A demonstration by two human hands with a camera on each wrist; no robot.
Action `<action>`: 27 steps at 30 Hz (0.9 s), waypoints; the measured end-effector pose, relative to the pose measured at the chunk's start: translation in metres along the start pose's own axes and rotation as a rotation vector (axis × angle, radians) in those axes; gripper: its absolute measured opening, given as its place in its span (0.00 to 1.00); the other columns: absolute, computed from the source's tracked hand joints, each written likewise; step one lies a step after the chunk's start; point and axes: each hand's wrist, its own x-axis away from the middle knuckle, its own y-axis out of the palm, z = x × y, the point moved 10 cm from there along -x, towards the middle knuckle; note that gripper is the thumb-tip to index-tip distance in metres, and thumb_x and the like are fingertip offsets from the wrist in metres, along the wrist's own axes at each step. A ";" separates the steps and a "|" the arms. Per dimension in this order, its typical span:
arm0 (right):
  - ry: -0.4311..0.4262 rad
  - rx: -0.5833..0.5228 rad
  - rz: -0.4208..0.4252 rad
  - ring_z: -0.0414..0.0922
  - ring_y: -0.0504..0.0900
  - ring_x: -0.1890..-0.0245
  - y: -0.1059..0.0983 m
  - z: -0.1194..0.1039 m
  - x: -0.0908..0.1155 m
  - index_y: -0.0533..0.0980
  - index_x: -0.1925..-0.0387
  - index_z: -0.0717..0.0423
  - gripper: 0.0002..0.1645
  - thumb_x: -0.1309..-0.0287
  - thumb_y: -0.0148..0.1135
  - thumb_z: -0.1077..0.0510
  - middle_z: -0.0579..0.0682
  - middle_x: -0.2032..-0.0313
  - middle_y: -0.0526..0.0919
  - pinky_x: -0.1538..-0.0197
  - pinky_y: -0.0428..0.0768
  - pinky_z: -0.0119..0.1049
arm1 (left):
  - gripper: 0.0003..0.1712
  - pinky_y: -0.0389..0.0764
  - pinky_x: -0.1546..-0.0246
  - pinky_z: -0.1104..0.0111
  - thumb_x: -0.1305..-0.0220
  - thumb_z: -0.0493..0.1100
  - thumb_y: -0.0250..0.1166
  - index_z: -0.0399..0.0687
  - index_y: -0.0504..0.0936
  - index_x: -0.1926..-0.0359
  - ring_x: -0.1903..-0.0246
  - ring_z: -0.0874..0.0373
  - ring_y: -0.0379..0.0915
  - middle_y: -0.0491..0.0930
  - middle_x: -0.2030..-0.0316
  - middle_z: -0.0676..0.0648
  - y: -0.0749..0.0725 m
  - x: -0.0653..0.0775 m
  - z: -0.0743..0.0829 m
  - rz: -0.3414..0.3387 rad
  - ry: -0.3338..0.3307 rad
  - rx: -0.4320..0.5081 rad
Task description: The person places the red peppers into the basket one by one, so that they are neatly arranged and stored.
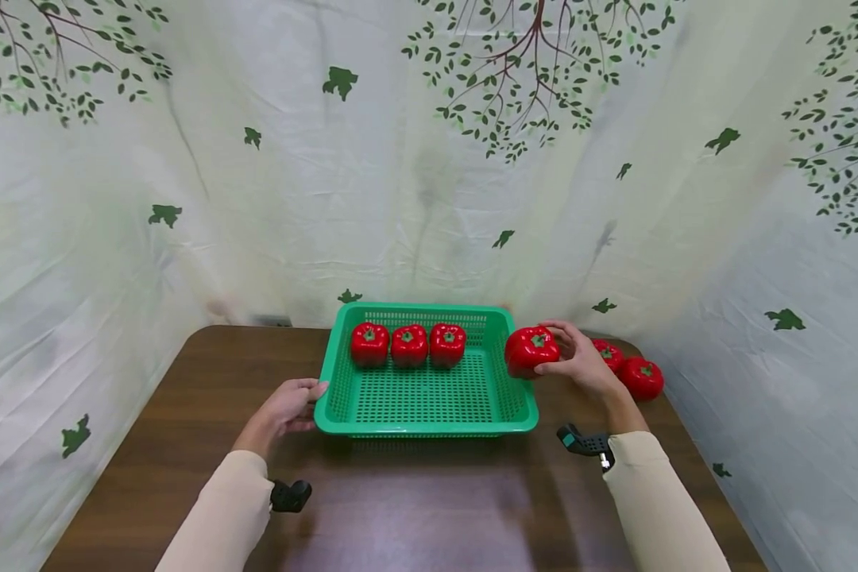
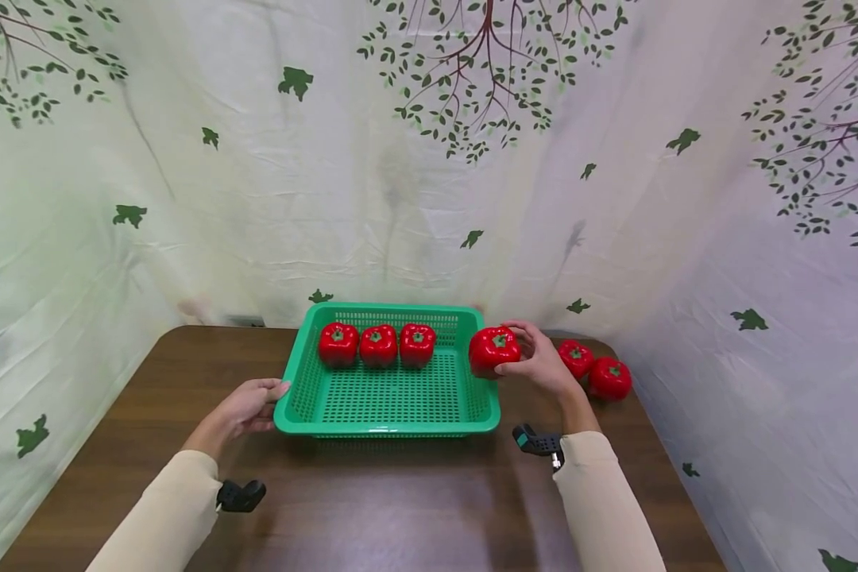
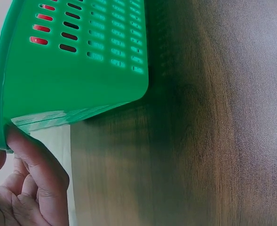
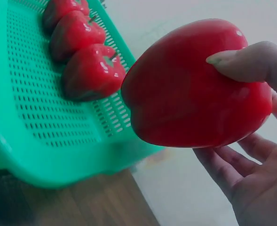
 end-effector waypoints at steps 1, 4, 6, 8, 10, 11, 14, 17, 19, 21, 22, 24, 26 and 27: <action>-0.001 0.008 -0.013 0.60 0.62 0.36 0.002 -0.002 -0.003 0.58 0.32 0.55 0.47 0.52 0.71 0.67 0.60 0.35 0.64 0.50 0.79 0.44 | 0.28 0.81 0.61 0.61 0.26 0.48 0.50 0.29 0.64 0.38 0.66 0.56 0.79 0.79 0.60 0.44 0.000 0.000 0.000 0.000 -0.001 0.002; -0.003 0.014 -0.045 0.61 0.63 0.37 0.006 -0.006 -0.009 0.58 0.33 0.57 0.47 0.53 0.71 0.68 0.62 0.36 0.65 0.50 0.79 0.45 | 0.28 0.81 0.63 0.63 0.26 0.48 0.50 0.29 0.64 0.38 0.66 0.57 0.79 0.79 0.61 0.45 0.000 -0.001 0.000 -0.002 -0.004 0.012; -0.002 0.020 -0.060 0.61 0.63 0.38 0.010 -0.008 -0.011 0.58 0.34 0.58 0.47 0.53 0.71 0.68 0.62 0.36 0.65 0.50 0.80 0.45 | 0.27 0.81 0.63 0.63 0.25 0.48 0.50 0.29 0.64 0.38 0.67 0.57 0.79 0.79 0.61 0.45 0.000 -0.002 -0.001 -0.001 -0.008 0.017; 0.004 0.033 -0.067 0.60 0.64 0.38 0.013 -0.008 -0.014 0.58 0.34 0.57 0.47 0.54 0.72 0.68 0.61 0.37 0.65 0.51 0.80 0.45 | 0.27 0.81 0.64 0.64 0.25 0.48 0.50 0.29 0.64 0.38 0.67 0.57 0.79 0.79 0.62 0.45 0.001 -0.002 -0.002 0.000 -0.008 0.019; 0.007 0.040 -0.078 0.60 0.64 0.38 0.016 -0.010 -0.016 0.59 0.34 0.57 0.47 0.54 0.72 0.67 0.61 0.37 0.65 0.51 0.80 0.46 | 0.26 0.81 0.64 0.64 0.25 0.47 0.49 0.29 0.65 0.39 0.67 0.57 0.78 0.79 0.63 0.46 0.002 -0.003 -0.002 0.001 -0.009 0.019; 0.005 0.044 -0.085 0.60 0.64 0.38 0.018 -0.011 -0.018 0.58 0.34 0.57 0.47 0.54 0.72 0.67 0.61 0.37 0.66 0.51 0.80 0.46 | 0.26 0.81 0.64 0.63 0.25 0.47 0.49 0.29 0.65 0.39 0.68 0.57 0.78 0.79 0.63 0.46 0.002 -0.002 -0.003 0.004 -0.012 0.020; -0.007 0.044 -0.111 0.61 0.64 0.38 0.024 -0.014 -0.022 0.59 0.34 0.57 0.47 0.54 0.72 0.67 0.62 0.37 0.66 0.51 0.80 0.47 | 0.26 0.81 0.64 0.63 0.25 0.47 0.49 0.29 0.65 0.39 0.68 0.58 0.79 0.79 0.64 0.47 0.002 -0.002 -0.002 0.002 -0.015 0.018; -0.018 0.040 -0.143 0.62 0.65 0.39 0.030 -0.016 -0.027 0.58 0.34 0.59 0.46 0.52 0.71 0.67 0.64 0.36 0.65 0.50 0.80 0.48 | 0.25 0.81 0.64 0.64 0.25 0.47 0.50 0.30 0.65 0.39 0.68 0.58 0.79 0.79 0.63 0.47 0.001 -0.001 -0.001 0.005 -0.020 0.017; -0.015 0.043 -0.159 0.62 0.66 0.40 0.033 -0.015 -0.030 0.58 0.34 0.59 0.45 0.52 0.70 0.67 0.64 0.36 0.65 0.50 0.80 0.48 | 0.26 0.80 0.65 0.64 0.25 0.47 0.50 0.30 0.65 0.39 0.68 0.58 0.79 0.79 0.63 0.46 0.000 0.000 -0.001 0.006 -0.023 0.011; -0.010 0.053 -0.179 0.62 0.67 0.40 0.037 -0.014 -0.033 0.58 0.34 0.60 0.45 0.51 0.70 0.67 0.64 0.36 0.65 0.50 0.80 0.47 | 0.26 0.80 0.65 0.65 0.25 0.47 0.50 0.30 0.65 0.38 0.67 0.57 0.79 0.80 0.62 0.46 0.000 0.000 -0.001 0.003 -0.024 0.007; -0.012 0.060 -0.190 0.63 0.68 0.40 0.039 -0.014 -0.034 0.58 0.35 0.60 0.44 0.51 0.70 0.67 0.65 0.36 0.65 0.50 0.80 0.48 | 0.26 0.80 0.65 0.65 0.25 0.47 0.49 0.29 0.64 0.38 0.67 0.57 0.79 0.80 0.62 0.46 0.000 0.000 -0.001 0.000 -0.022 0.003; -0.008 0.074 -0.206 0.62 0.69 0.41 0.043 -0.013 -0.037 0.59 0.35 0.60 0.44 0.51 0.71 0.67 0.65 0.37 0.66 0.50 0.80 0.48 | 0.26 0.80 0.65 0.65 0.25 0.47 0.49 0.29 0.64 0.38 0.68 0.57 0.79 0.80 0.63 0.46 0.000 0.000 -0.001 -0.002 -0.023 0.006; -0.015 0.082 -0.231 0.63 0.68 0.41 0.048 -0.015 -0.039 0.59 0.36 0.61 0.43 0.51 0.70 0.66 0.66 0.37 0.66 0.50 0.79 0.49 | 0.26 0.80 0.65 0.64 0.25 0.47 0.49 0.29 0.64 0.38 0.68 0.58 0.79 0.80 0.64 0.47 0.000 0.000 -0.001 -0.005 -0.023 0.010; -0.017 0.090 -0.240 0.63 0.68 0.41 0.050 -0.015 -0.040 0.59 0.36 0.60 0.42 0.50 0.69 0.66 0.66 0.37 0.66 0.49 0.79 0.49 | 0.26 0.80 0.65 0.64 0.25 0.47 0.49 0.29 0.64 0.39 0.68 0.58 0.79 0.80 0.65 0.48 0.000 0.000 -0.001 -0.005 -0.022 0.012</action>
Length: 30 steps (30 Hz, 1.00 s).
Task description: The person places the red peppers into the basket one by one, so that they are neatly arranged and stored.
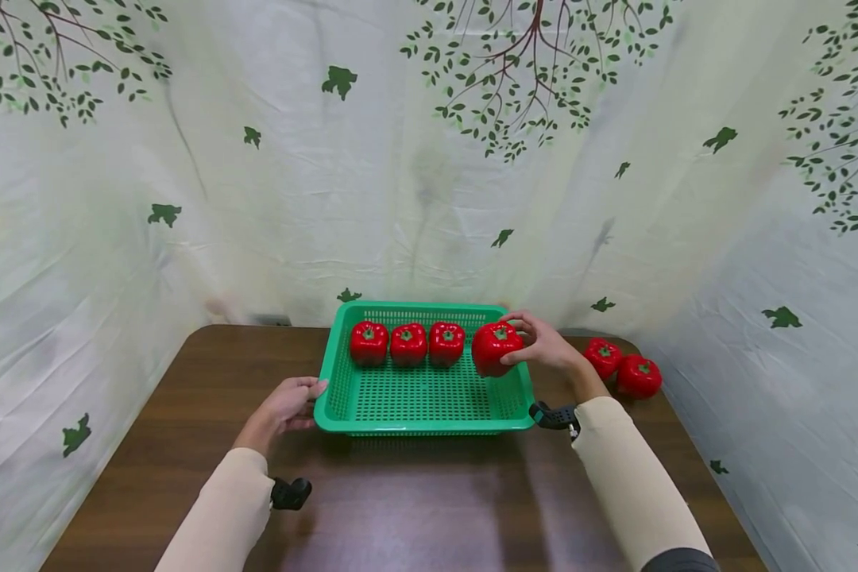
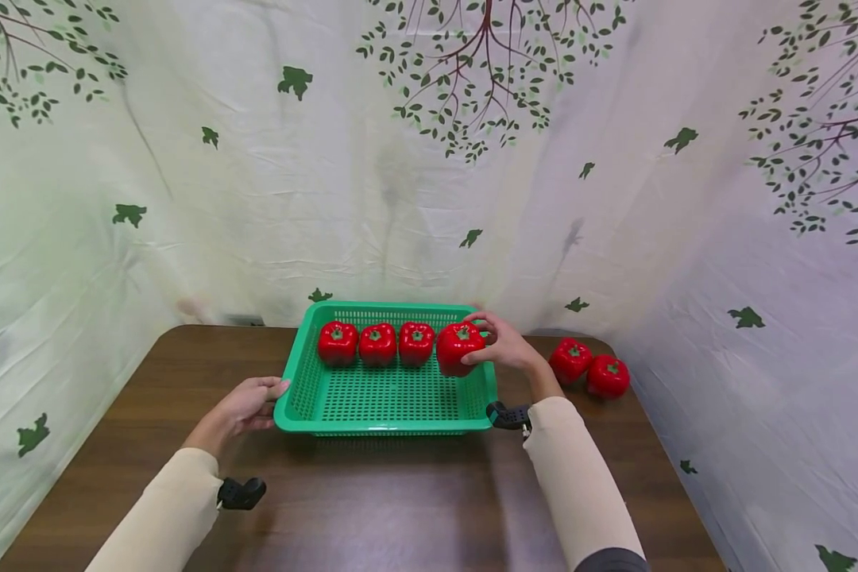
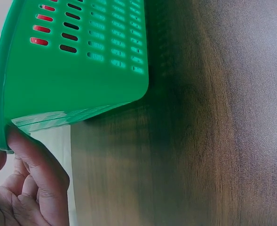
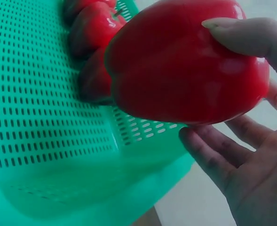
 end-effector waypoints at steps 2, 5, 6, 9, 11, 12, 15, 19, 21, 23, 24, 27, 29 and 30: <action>0.001 0.014 -0.015 0.63 0.69 0.42 0.004 -0.001 -0.004 0.60 0.36 0.60 0.41 0.49 0.69 0.65 0.66 0.38 0.66 0.49 0.79 0.49 | 0.26 0.80 0.64 0.64 0.25 0.47 0.49 0.29 0.65 0.39 0.68 0.58 0.79 0.80 0.65 0.48 0.000 0.000 0.000 0.000 0.001 0.004; 0.017 0.038 -0.037 0.62 0.70 0.43 0.011 0.001 -0.009 0.61 0.37 0.58 0.40 0.49 0.70 0.64 0.65 0.39 0.68 0.50 0.79 0.49 | 0.26 0.80 0.63 0.63 0.25 0.47 0.49 0.29 0.64 0.38 0.68 0.58 0.79 0.80 0.63 0.47 -0.001 -0.001 0.000 -0.002 0.004 0.002; 0.025 0.049 -0.042 0.61 0.70 0.43 0.013 0.002 -0.010 0.62 0.37 0.57 0.39 0.49 0.70 0.63 0.65 0.40 0.68 0.50 0.79 0.49 | 0.26 0.80 0.63 0.63 0.25 0.47 0.49 0.29 0.64 0.38 0.67 0.58 0.79 0.80 0.63 0.47 -0.001 -0.001 0.000 0.001 0.003 0.003; 0.050 0.060 -0.059 0.61 0.71 0.44 0.020 0.006 -0.013 0.62 0.38 0.58 0.39 0.50 0.70 0.62 0.65 0.42 0.69 0.51 0.80 0.49 | 0.26 0.80 0.61 0.62 0.25 0.47 0.49 0.29 0.64 0.37 0.67 0.57 0.79 0.80 0.61 0.46 -0.001 -0.001 -0.001 0.002 0.000 0.004; 0.062 0.064 -0.064 0.60 0.71 0.45 0.023 0.008 -0.014 0.62 0.38 0.58 0.39 0.50 0.70 0.62 0.65 0.42 0.69 0.51 0.80 0.48 | 0.27 0.80 0.61 0.61 0.25 0.47 0.50 0.29 0.64 0.37 0.67 0.58 0.79 0.80 0.61 0.46 -0.001 -0.001 -0.001 0.002 0.000 0.003; 0.068 0.062 -0.062 0.60 0.71 0.45 0.025 0.009 -0.015 0.62 0.38 0.59 0.39 0.50 0.70 0.62 0.65 0.42 0.69 0.51 0.80 0.48 | 0.26 0.80 0.60 0.61 0.26 0.47 0.50 0.29 0.65 0.38 0.67 0.57 0.79 0.80 0.62 0.46 -0.001 -0.001 -0.001 0.006 -0.001 0.006; 0.071 0.061 -0.062 0.62 0.70 0.44 0.030 0.008 -0.018 0.61 0.38 0.60 0.39 0.49 0.70 0.62 0.66 0.41 0.67 0.51 0.80 0.47 | 0.26 0.80 0.60 0.60 0.26 0.46 0.50 0.29 0.65 0.38 0.67 0.57 0.79 0.80 0.62 0.46 -0.001 -0.001 -0.001 0.010 0.001 0.003; 0.081 0.059 -0.050 0.63 0.67 0.41 0.036 0.004 -0.022 0.61 0.37 0.60 0.40 0.49 0.70 0.63 0.65 0.38 0.65 0.50 0.79 0.49 | 0.26 0.80 0.61 0.61 0.26 0.47 0.50 0.29 0.65 0.38 0.67 0.57 0.78 0.80 0.61 0.45 -0.002 -0.001 0.000 0.009 0.008 0.003; 0.098 0.057 -0.041 0.63 0.65 0.40 0.039 0.003 -0.023 0.61 0.37 0.59 0.41 0.50 0.71 0.63 0.65 0.38 0.64 0.50 0.79 0.49 | 0.27 0.80 0.62 0.62 0.26 0.48 0.50 0.29 0.64 0.38 0.67 0.57 0.78 0.80 0.61 0.44 -0.001 0.000 0.000 0.002 0.014 0.005; 0.115 0.054 -0.034 0.63 0.64 0.39 0.043 0.002 -0.025 0.62 0.36 0.58 0.42 0.51 0.71 0.63 0.64 0.37 0.64 0.50 0.79 0.49 | 0.26 0.80 0.62 0.62 0.25 0.47 0.50 0.29 0.65 0.39 0.67 0.57 0.79 0.80 0.61 0.45 -0.001 0.000 0.000 0.002 0.012 0.008; 0.122 0.053 -0.030 0.62 0.64 0.39 0.044 0.002 -0.026 0.62 0.36 0.58 0.43 0.52 0.72 0.63 0.64 0.37 0.64 0.50 0.79 0.49 | 0.26 0.80 0.62 0.62 0.25 0.47 0.50 0.29 0.65 0.39 0.67 0.57 0.79 0.80 0.61 0.45 -0.001 0.000 0.000 0.001 0.012 0.007; 0.134 0.043 -0.023 0.62 0.65 0.39 0.050 0.002 -0.029 0.63 0.35 0.57 0.43 0.53 0.72 0.63 0.63 0.37 0.64 0.50 0.80 0.49 | 0.26 0.80 0.62 0.62 0.25 0.47 0.49 0.29 0.65 0.39 0.67 0.57 0.79 0.80 0.62 0.46 -0.001 0.000 -0.001 0.003 0.007 0.008; 0.136 0.041 -0.021 0.61 0.65 0.39 0.054 0.001 -0.033 0.64 0.35 0.56 0.44 0.54 0.73 0.63 0.62 0.37 0.65 0.50 0.80 0.50 | 0.25 0.80 0.62 0.62 0.25 0.47 0.49 0.30 0.66 0.39 0.68 0.58 0.79 0.80 0.63 0.46 -0.001 0.001 -0.001 0.006 0.005 0.007; 0.136 0.043 -0.021 0.61 0.66 0.39 0.057 0.001 -0.035 0.65 0.35 0.56 0.43 0.54 0.73 0.63 0.61 0.37 0.65 0.50 0.80 0.51 | 0.25 0.80 0.62 0.62 0.25 0.47 0.49 0.30 0.66 0.39 0.68 0.58 0.79 0.80 0.63 0.46 -0.001 0.001 -0.001 0.008 0.005 0.007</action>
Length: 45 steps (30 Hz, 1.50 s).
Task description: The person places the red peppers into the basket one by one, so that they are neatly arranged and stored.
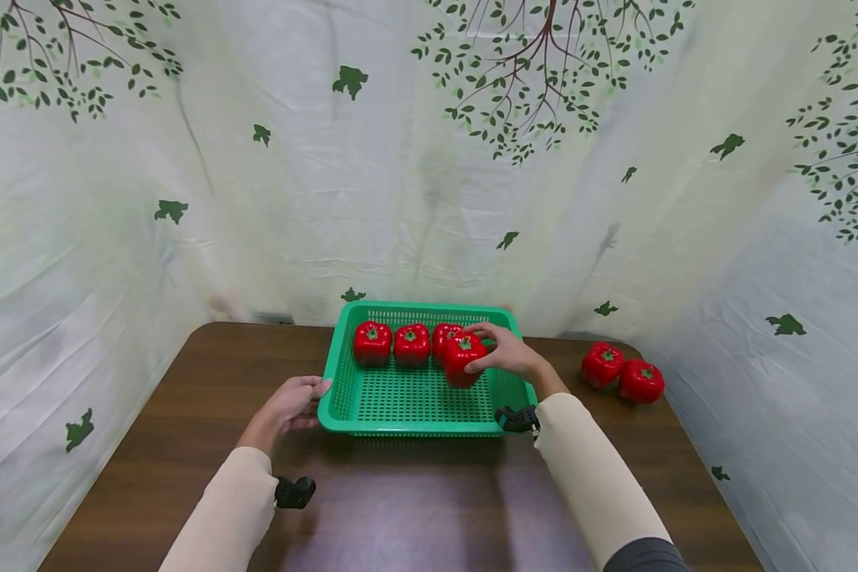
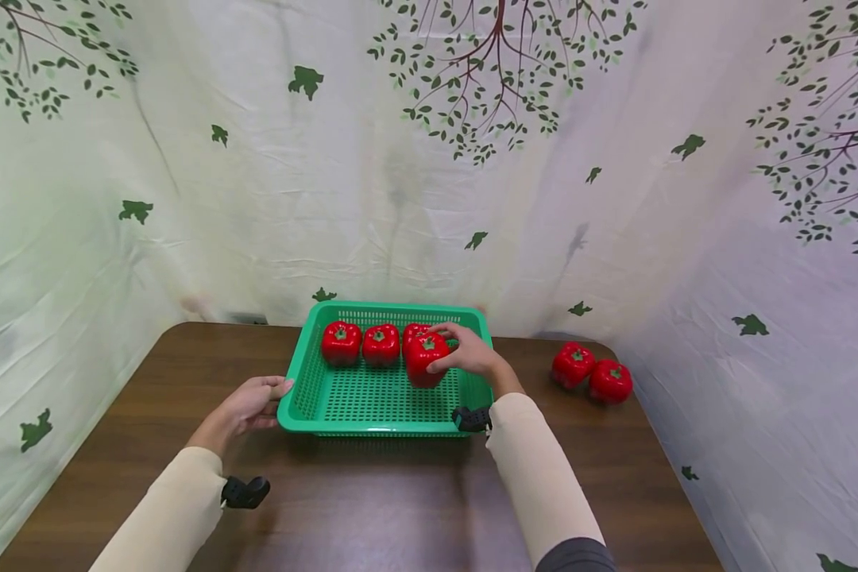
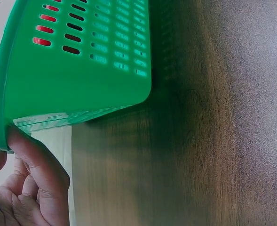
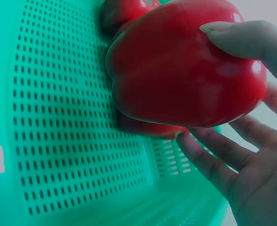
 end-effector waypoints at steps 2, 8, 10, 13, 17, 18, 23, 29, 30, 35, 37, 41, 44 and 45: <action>-0.006 0.016 -0.001 0.61 0.66 0.39 0.004 -0.002 -0.003 0.64 0.35 0.57 0.44 0.55 0.73 0.63 0.61 0.37 0.66 0.51 0.80 0.51 | 0.25 0.80 0.61 0.62 0.25 0.47 0.49 0.30 0.66 0.39 0.68 0.57 0.79 0.80 0.62 0.46 0.000 0.000 0.000 -0.001 -0.002 -0.004; -0.010 0.049 0.008 0.59 0.66 0.39 0.017 -0.012 -0.006 0.65 0.36 0.58 0.43 0.56 0.74 0.61 0.61 0.38 0.67 0.53 0.81 0.48 | 0.27 0.80 0.60 0.61 0.26 0.48 0.50 0.30 0.65 0.38 0.67 0.57 0.79 0.79 0.60 0.44 -0.001 0.000 0.000 -0.006 -0.002 -0.009; -0.002 0.047 0.016 0.58 0.67 0.40 0.021 -0.013 -0.008 0.66 0.37 0.56 0.43 0.56 0.74 0.61 0.60 0.38 0.68 0.52 0.81 0.49 | 0.27 0.80 0.60 0.60 0.26 0.48 0.50 0.30 0.65 0.38 0.66 0.56 0.78 0.79 0.59 0.43 -0.002 0.000 -0.001 -0.006 -0.004 -0.010; -0.001 0.044 0.032 0.58 0.67 0.40 0.025 -0.009 -0.015 0.66 0.37 0.55 0.44 0.57 0.75 0.60 0.58 0.38 0.68 0.52 0.80 0.51 | 0.26 0.80 0.58 0.59 0.26 0.48 0.50 0.31 0.66 0.38 0.66 0.56 0.78 0.79 0.59 0.43 -0.002 -0.001 -0.002 0.000 -0.010 -0.010; 0.000 0.073 0.031 0.57 0.66 0.39 0.034 -0.012 -0.021 0.65 0.37 0.56 0.45 0.58 0.75 0.60 0.59 0.38 0.68 0.51 0.80 0.49 | 0.26 0.80 0.58 0.59 0.26 0.48 0.50 0.31 0.66 0.38 0.65 0.55 0.78 0.79 0.59 0.43 -0.002 -0.002 -0.002 -0.003 -0.011 -0.006; 0.005 0.084 0.029 0.56 0.66 0.40 0.036 -0.012 -0.022 0.65 0.37 0.56 0.45 0.58 0.76 0.60 0.58 0.39 0.68 0.52 0.81 0.47 | 0.26 0.80 0.59 0.60 0.26 0.48 0.50 0.32 0.66 0.38 0.66 0.55 0.78 0.79 0.59 0.44 -0.003 -0.002 -0.002 -0.001 -0.013 -0.002; 0.029 0.085 0.021 0.55 0.67 0.41 0.048 -0.013 -0.028 0.66 0.41 0.52 0.43 0.60 0.77 0.60 0.56 0.40 0.68 0.52 0.81 0.48 | 0.26 0.80 0.62 0.63 0.26 0.48 0.50 0.31 0.66 0.38 0.66 0.55 0.79 0.79 0.59 0.44 -0.003 -0.002 -0.002 -0.004 -0.005 0.004; 0.037 0.087 0.001 0.56 0.66 0.40 0.062 -0.016 -0.034 0.67 0.41 0.51 0.43 0.61 0.78 0.59 0.56 0.40 0.68 0.50 0.79 0.54 | 0.26 0.81 0.61 0.62 0.26 0.48 0.50 0.31 0.66 0.38 0.66 0.55 0.79 0.79 0.58 0.43 -0.003 -0.001 -0.004 0.003 -0.006 0.002; 0.035 0.090 -0.002 0.56 0.66 0.40 0.064 -0.016 -0.035 0.67 0.40 0.51 0.44 0.61 0.78 0.59 0.56 0.40 0.68 0.50 0.79 0.54 | 0.26 0.81 0.61 0.62 0.26 0.48 0.50 0.32 0.66 0.38 0.66 0.55 0.79 0.79 0.58 0.43 -0.003 -0.001 -0.003 0.007 -0.007 0.001; 0.028 0.125 0.003 0.55 0.67 0.41 0.074 -0.019 -0.040 0.67 0.41 0.51 0.43 0.60 0.78 0.56 0.56 0.41 0.69 0.52 0.80 0.51 | 0.26 0.80 0.60 0.62 0.26 0.49 0.51 0.32 0.66 0.38 0.66 0.55 0.78 0.79 0.59 0.44 -0.001 -0.001 -0.002 0.012 -0.013 0.006; 0.031 0.144 0.004 0.53 0.68 0.41 0.079 -0.020 -0.041 0.67 0.40 0.50 0.44 0.60 0.78 0.56 0.55 0.41 0.70 0.53 0.81 0.49 | 0.26 0.80 0.62 0.63 0.26 0.48 0.51 0.32 0.67 0.38 0.66 0.56 0.78 0.79 0.60 0.45 -0.001 -0.001 -0.002 0.011 -0.016 0.017; 0.024 0.158 -0.013 0.53 0.68 0.40 0.092 -0.023 -0.045 0.65 0.37 0.50 0.47 0.59 0.78 0.55 0.54 0.40 0.70 0.53 0.81 0.45 | 0.25 0.80 0.64 0.64 0.26 0.47 0.50 0.31 0.67 0.40 0.67 0.57 0.78 0.80 0.63 0.47 -0.001 -0.002 -0.003 0.010 -0.017 0.030; 0.015 0.142 -0.015 0.52 0.68 0.40 0.099 -0.027 -0.048 0.65 0.36 0.50 0.47 0.58 0.78 0.55 0.54 0.40 0.70 0.54 0.81 0.44 | 0.24 0.80 0.64 0.64 0.26 0.47 0.50 0.31 0.67 0.40 0.68 0.58 0.78 0.80 0.63 0.47 -0.001 -0.003 -0.004 0.009 -0.014 0.031; 0.011 0.131 -0.012 0.52 0.68 0.40 0.101 -0.028 -0.049 0.65 0.37 0.51 0.46 0.58 0.78 0.56 0.54 0.40 0.70 0.54 0.81 0.44 | 0.25 0.80 0.64 0.64 0.26 0.47 0.50 0.31 0.67 0.40 0.68 0.58 0.78 0.80 0.63 0.47 -0.001 -0.003 -0.003 0.007 -0.010 0.031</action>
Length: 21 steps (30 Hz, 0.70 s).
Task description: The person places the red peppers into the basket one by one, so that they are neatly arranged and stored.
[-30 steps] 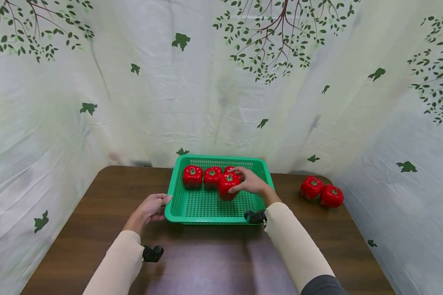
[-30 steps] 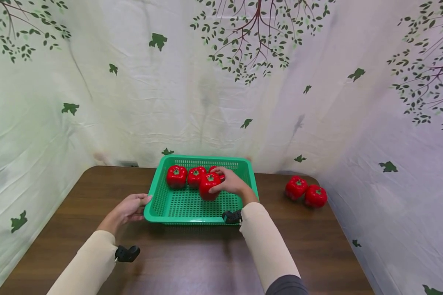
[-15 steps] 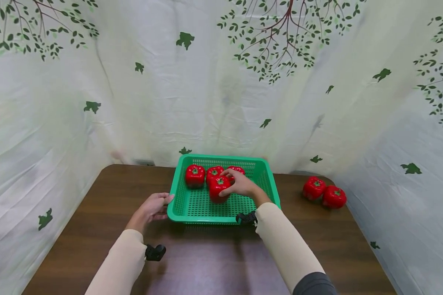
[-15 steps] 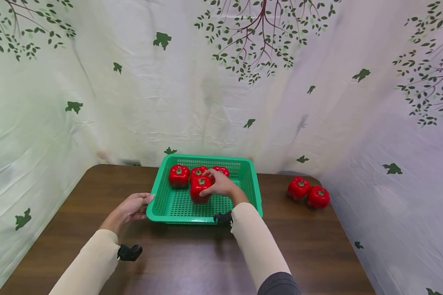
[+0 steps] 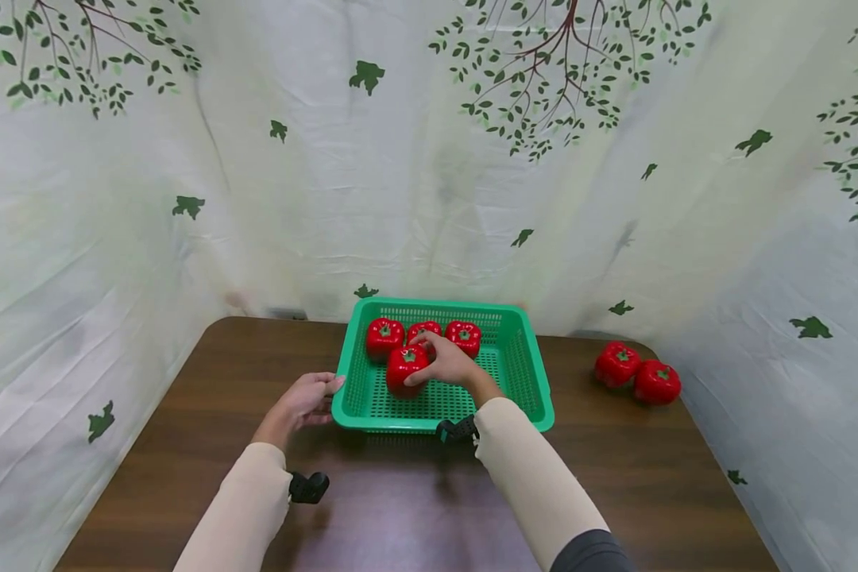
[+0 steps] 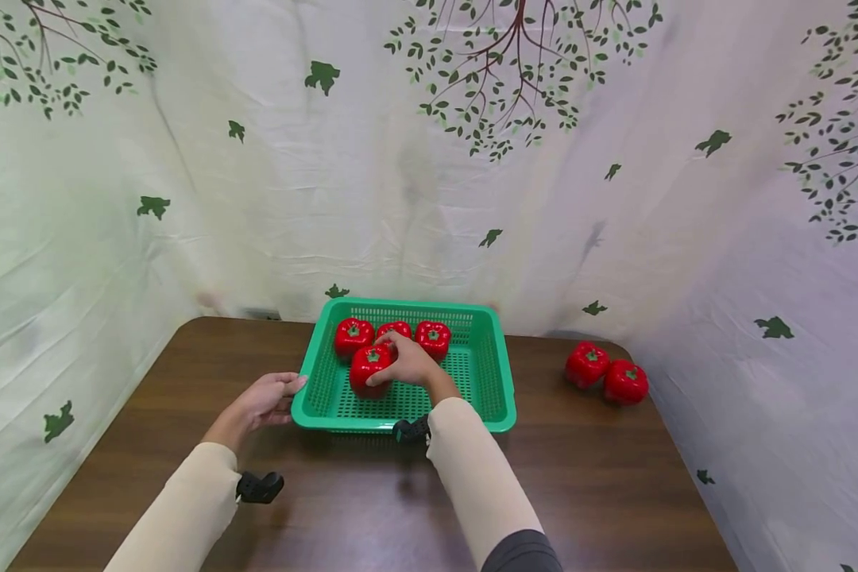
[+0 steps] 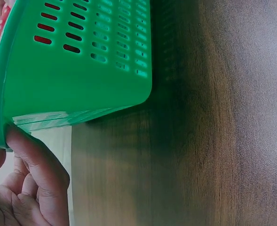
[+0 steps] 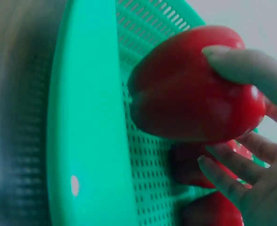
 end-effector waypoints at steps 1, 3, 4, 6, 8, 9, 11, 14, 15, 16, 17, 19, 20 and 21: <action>-0.001 -0.009 0.003 0.52 0.68 0.41 0.002 -0.001 -0.001 0.65 0.37 0.50 0.46 0.58 0.78 0.57 0.54 0.40 0.70 0.54 0.81 0.44 | 0.24 0.80 0.64 0.64 0.26 0.47 0.50 0.31 0.67 0.40 0.68 0.57 0.78 0.80 0.63 0.47 0.000 0.000 0.000 0.002 -0.001 -0.001; -0.003 -0.013 0.006 0.51 0.69 0.41 0.005 -0.002 -0.003 0.66 0.38 0.50 0.45 0.58 0.78 0.58 0.53 0.40 0.71 0.54 0.81 0.43 | 0.25 0.80 0.64 0.64 0.26 0.47 0.50 0.31 0.67 0.40 0.68 0.57 0.78 0.80 0.63 0.46 -0.001 0.000 0.001 0.004 -0.001 -0.004; -0.002 -0.016 0.008 0.50 0.69 0.42 0.006 -0.003 -0.004 0.66 0.38 0.50 0.45 0.58 0.78 0.58 0.53 0.41 0.71 0.55 0.81 0.43 | 0.25 0.80 0.64 0.64 0.26 0.47 0.50 0.31 0.67 0.40 0.68 0.57 0.78 0.80 0.62 0.46 -0.001 0.000 0.001 0.007 -0.002 -0.007; 0.001 -0.020 0.016 0.50 0.69 0.42 0.009 -0.003 -0.006 0.66 0.38 0.50 0.44 0.59 0.78 0.59 0.53 0.41 0.71 0.55 0.81 0.43 | 0.25 0.80 0.63 0.64 0.26 0.48 0.50 0.31 0.67 0.39 0.67 0.57 0.78 0.80 0.61 0.45 -0.002 0.000 0.001 0.008 -0.002 -0.012; 0.001 -0.023 0.024 0.51 0.69 0.43 0.012 -0.005 -0.007 0.66 0.39 0.51 0.44 0.58 0.78 0.59 0.54 0.42 0.71 0.55 0.81 0.43 | 0.25 0.80 0.64 0.64 0.26 0.48 0.50 0.32 0.67 0.39 0.67 0.57 0.78 0.80 0.61 0.45 -0.003 0.000 0.000 0.014 -0.008 -0.009; 0.004 -0.028 0.027 0.51 0.69 0.43 0.014 -0.005 -0.008 0.67 0.39 0.51 0.44 0.58 0.78 0.59 0.54 0.42 0.71 0.54 0.81 0.43 | 0.25 0.80 0.64 0.64 0.26 0.48 0.50 0.32 0.67 0.39 0.67 0.56 0.78 0.79 0.61 0.45 -0.003 0.000 -0.001 0.015 -0.010 -0.007; 0.007 -0.032 0.031 0.51 0.69 0.43 0.019 -0.006 -0.009 0.67 0.39 0.52 0.43 0.57 0.78 0.58 0.55 0.43 0.71 0.53 0.81 0.43 | 0.25 0.80 0.64 0.64 0.26 0.48 0.50 0.31 0.67 0.39 0.67 0.57 0.78 0.79 0.61 0.45 -0.003 0.000 -0.001 0.010 -0.011 -0.005; 0.017 -0.037 0.037 0.52 0.69 0.43 0.027 -0.007 -0.010 0.67 0.39 0.53 0.42 0.56 0.77 0.58 0.56 0.43 0.71 0.52 0.80 0.44 | 0.25 0.80 0.64 0.64 0.26 0.47 0.50 0.31 0.67 0.39 0.67 0.57 0.78 0.79 0.62 0.46 -0.002 0.000 -0.002 0.003 -0.012 -0.002; 0.026 -0.039 0.042 0.52 0.69 0.43 0.030 -0.007 -0.010 0.67 0.39 0.53 0.42 0.56 0.77 0.58 0.55 0.43 0.71 0.52 0.80 0.43 | 0.25 0.80 0.64 0.64 0.26 0.47 0.50 0.31 0.67 0.39 0.68 0.57 0.78 0.79 0.62 0.46 -0.001 0.000 -0.002 0.004 -0.013 0.000; 0.032 -0.043 0.048 0.52 0.69 0.43 0.032 -0.006 -0.011 0.67 0.39 0.52 0.42 0.57 0.77 0.58 0.55 0.43 0.71 0.52 0.80 0.44 | 0.24 0.80 0.64 0.64 0.26 0.47 0.50 0.31 0.67 0.39 0.68 0.57 0.78 0.79 0.62 0.46 -0.001 0.000 -0.002 0.002 -0.011 0.001; 0.038 -0.047 0.056 0.52 0.69 0.43 0.034 -0.006 -0.012 0.67 0.39 0.52 0.42 0.57 0.78 0.59 0.55 0.43 0.72 0.52 0.80 0.44 | 0.24 0.80 0.64 0.64 0.26 0.47 0.51 0.31 0.67 0.40 0.68 0.56 0.78 0.79 0.62 0.46 0.000 0.000 -0.002 0.000 -0.008 0.001; 0.051 -0.057 0.071 0.53 0.69 0.42 0.037 -0.006 -0.013 0.67 0.40 0.52 0.42 0.57 0.77 0.60 0.55 0.43 0.72 0.53 0.80 0.45 | 0.24 0.80 0.64 0.64 0.26 0.47 0.51 0.31 0.68 0.40 0.67 0.56 0.78 0.80 0.62 0.46 0.000 0.000 -0.001 0.001 -0.006 0.003; 0.056 -0.061 0.077 0.53 0.69 0.43 0.038 -0.006 -0.014 0.67 0.40 0.52 0.42 0.57 0.77 0.61 0.55 0.44 0.72 0.53 0.80 0.45 | 0.24 0.80 0.63 0.64 0.26 0.47 0.51 0.32 0.68 0.40 0.67 0.56 0.78 0.80 0.62 0.46 -0.001 0.000 -0.001 0.005 -0.008 0.005; 0.062 -0.065 0.080 0.53 0.69 0.43 0.040 -0.005 -0.015 0.67 0.40 0.52 0.42 0.57 0.77 0.61 0.55 0.44 0.71 0.53 0.81 0.46 | 0.24 0.80 0.63 0.64 0.26 0.47 0.51 0.32 0.68 0.40 0.67 0.56 0.78 0.79 0.62 0.46 -0.001 0.000 -0.001 0.007 -0.007 0.002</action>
